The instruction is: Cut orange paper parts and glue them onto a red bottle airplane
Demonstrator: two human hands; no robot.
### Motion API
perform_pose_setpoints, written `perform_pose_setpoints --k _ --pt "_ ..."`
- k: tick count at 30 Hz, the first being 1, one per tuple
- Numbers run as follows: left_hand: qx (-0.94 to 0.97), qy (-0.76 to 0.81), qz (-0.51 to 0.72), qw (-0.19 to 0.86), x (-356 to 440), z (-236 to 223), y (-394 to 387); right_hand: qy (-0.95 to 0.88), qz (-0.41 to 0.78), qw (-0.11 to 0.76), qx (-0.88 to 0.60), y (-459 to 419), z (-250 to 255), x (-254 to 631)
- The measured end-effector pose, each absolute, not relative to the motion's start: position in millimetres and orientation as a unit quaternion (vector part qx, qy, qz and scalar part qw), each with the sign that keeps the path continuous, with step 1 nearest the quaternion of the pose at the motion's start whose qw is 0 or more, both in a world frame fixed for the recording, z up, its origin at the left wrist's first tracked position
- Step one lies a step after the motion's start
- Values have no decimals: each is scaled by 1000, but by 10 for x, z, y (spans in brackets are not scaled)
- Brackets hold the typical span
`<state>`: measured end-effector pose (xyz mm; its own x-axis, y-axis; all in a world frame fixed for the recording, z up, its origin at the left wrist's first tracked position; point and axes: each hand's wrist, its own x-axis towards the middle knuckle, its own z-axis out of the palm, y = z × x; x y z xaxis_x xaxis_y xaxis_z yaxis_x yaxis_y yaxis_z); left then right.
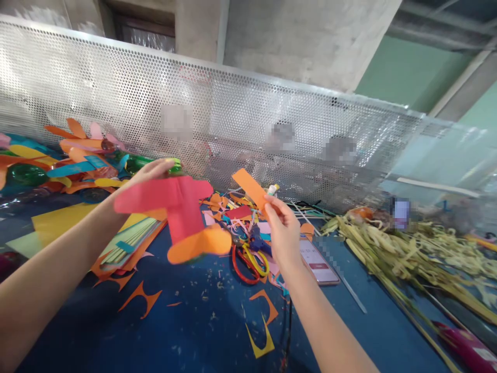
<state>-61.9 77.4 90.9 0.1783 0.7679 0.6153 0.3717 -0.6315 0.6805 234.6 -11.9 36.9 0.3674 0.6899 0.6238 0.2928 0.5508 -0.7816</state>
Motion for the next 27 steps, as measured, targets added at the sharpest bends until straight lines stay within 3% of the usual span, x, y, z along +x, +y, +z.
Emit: perform_pose_setpoints --k 5,13,16,27 --pt "782 179 444 400 -189 915 330 -545 301 686 -376 -410 635 2090" --pt "741 53 453 493 92 780 -92 -614 367 590 -376 -780 828 1873" --pt "743 33 463 482 125 760 -139 -623 369 577 -378 -798 821 1860" --pt "782 61 561 265 128 705 -121 -669 218 558 -440 -846 917 1866"
